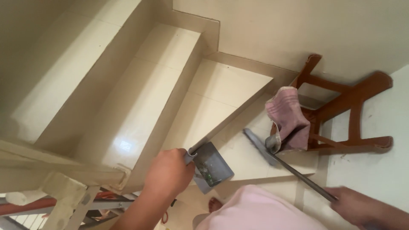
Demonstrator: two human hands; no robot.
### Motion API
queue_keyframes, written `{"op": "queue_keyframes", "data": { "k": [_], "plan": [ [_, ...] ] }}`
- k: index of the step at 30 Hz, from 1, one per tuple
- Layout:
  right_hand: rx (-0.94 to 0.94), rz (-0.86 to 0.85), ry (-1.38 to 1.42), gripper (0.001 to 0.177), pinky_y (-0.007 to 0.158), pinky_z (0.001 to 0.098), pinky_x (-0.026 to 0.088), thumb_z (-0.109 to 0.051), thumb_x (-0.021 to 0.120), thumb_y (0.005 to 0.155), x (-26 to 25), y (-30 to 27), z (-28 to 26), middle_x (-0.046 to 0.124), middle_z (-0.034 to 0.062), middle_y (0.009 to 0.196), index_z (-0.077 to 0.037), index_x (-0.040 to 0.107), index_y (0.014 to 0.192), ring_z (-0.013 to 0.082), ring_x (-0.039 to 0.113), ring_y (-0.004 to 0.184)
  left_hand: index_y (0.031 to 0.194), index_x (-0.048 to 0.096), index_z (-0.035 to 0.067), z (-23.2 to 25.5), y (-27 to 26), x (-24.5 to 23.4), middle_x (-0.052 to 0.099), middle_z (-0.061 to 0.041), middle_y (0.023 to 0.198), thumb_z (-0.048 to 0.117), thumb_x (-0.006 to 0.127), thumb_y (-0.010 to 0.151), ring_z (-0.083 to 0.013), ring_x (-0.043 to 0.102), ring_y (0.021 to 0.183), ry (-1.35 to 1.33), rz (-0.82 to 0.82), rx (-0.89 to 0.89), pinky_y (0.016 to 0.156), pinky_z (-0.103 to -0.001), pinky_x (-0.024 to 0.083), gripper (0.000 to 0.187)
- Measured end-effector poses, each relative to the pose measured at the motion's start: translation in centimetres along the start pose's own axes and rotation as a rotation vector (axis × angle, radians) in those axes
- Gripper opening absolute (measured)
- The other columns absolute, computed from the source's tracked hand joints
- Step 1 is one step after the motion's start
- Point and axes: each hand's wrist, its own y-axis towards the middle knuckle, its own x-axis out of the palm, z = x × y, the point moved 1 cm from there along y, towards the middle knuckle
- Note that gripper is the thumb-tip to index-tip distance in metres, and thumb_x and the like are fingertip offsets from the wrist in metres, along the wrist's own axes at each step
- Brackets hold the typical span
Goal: Sweeping dust and debris from the stairs into a dustpan using a broom.
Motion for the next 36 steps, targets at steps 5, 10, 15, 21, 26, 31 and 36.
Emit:
{"op": "queue_keyframes", "data": {
  "k": [5, 10, 15, 21, 26, 31, 36],
  "plan": [
    [0.105, -0.101, -0.069, 0.046, 0.101, 0.0303, 0.059, -0.009, 0.053, 0.096, 1.2, -1.1, 4.3, 0.082, 0.0064, 0.106, -0.015, 0.065, 0.140, 0.0154, 0.078, 0.101, 0.097, 0.076, 0.007, 0.9, 0.5, 0.1, 0.074, -0.020, 0.094, 0.025, 0.071, 0.083, -0.0400, 0.072, 0.093, 0.026, -0.013, 0.002, 0.086, -0.049, 0.058, 0.023],
    [0.219, 0.009, -0.132, 0.037, 0.105, 0.0339, 0.059, -0.013, 0.050, 0.101, 5.7, 5.1, 10.6, 0.073, 0.0084, 0.116, -0.011, 0.070, 0.132, 0.0164, 0.073, 0.108, 0.098, 0.077, 0.008, 1.2, 1.1, 0.5, 0.074, -0.020, 0.094, 0.025, 0.072, 0.081, -0.0399, 0.072, 0.093, 0.017, 0.004, 0.023, 0.085, -0.049, 0.058, 0.025],
    [0.116, 0.194, -0.139, 0.044, 0.099, 0.0405, 0.061, -0.012, 0.049, 0.094, 7.2, 6.0, 8.1, 0.076, 0.0133, 0.120, -0.015, 0.063, 0.136, 0.0271, 0.076, 0.110, 0.098, 0.077, 0.008, 1.4, 1.2, 0.7, 0.074, -0.021, 0.094, 0.027, 0.073, 0.082, -0.0400, 0.071, 0.093, 0.045, 0.003, 0.021, 0.086, -0.050, 0.058, 0.026],
    [0.132, -0.066, 0.268, 0.050, 0.070, 0.0425, 0.059, -0.007, 0.047, 0.094, 7.3, 1.7, -1.3, 0.077, 0.0159, 0.092, -0.015, 0.061, 0.141, 0.0270, 0.072, 0.077, 0.098, 0.077, 0.008, 1.6, 1.3, 0.3, 0.075, -0.020, 0.093, 0.029, 0.072, 0.084, -0.0400, 0.072, 0.092, 0.049, -0.021, -0.015, 0.086, -0.049, 0.058, 0.026],
    [-0.256, -0.187, 0.855, 0.037, 0.056, 0.0329, 0.048, -0.027, 0.042, 0.103, 4.7, -4.7, -7.1, 0.068, 0.0113, 0.076, -0.005, 0.069, 0.117, 0.0173, 0.060, 0.064, 0.099, 0.077, 0.010, 1.6, 0.9, 0.0, 0.075, -0.020, 0.094, 0.031, 0.072, 0.084, -0.0403, 0.072, 0.094, 0.073, -0.016, -0.008, 0.087, -0.049, 0.058, 0.027],
    [0.038, -0.130, 0.396, 0.033, 0.041, 0.0388, 0.042, -0.014, 0.044, 0.097, 3.9, -0.2, -7.1, 0.061, 0.0159, 0.071, -0.009, 0.069, 0.118, 0.0249, 0.055, 0.047, 0.101, 0.077, 0.011, 1.9, 0.9, -0.2, 0.075, -0.019, 0.096, 0.029, 0.072, 0.083, -0.0394, 0.073, 0.094, 0.049, -0.048, -0.029, 0.087, -0.049, 0.058, 0.027],
    [0.032, -0.098, 0.070, 0.049, 0.048, 0.0412, 0.055, -0.003, 0.047, 0.094, 0.1, -1.5, -10.7, 0.076, 0.0179, 0.086, -0.020, 0.057, 0.139, 0.0295, 0.067, 0.054, 0.103, 0.077, 0.011, 1.8, 0.5, -0.4, 0.073, -0.019, 0.099, 0.029, 0.071, 0.083, -0.0401, 0.072, 0.096, 0.050, -0.036, -0.059, 0.086, -0.050, 0.058, 0.028]
  ]
}}
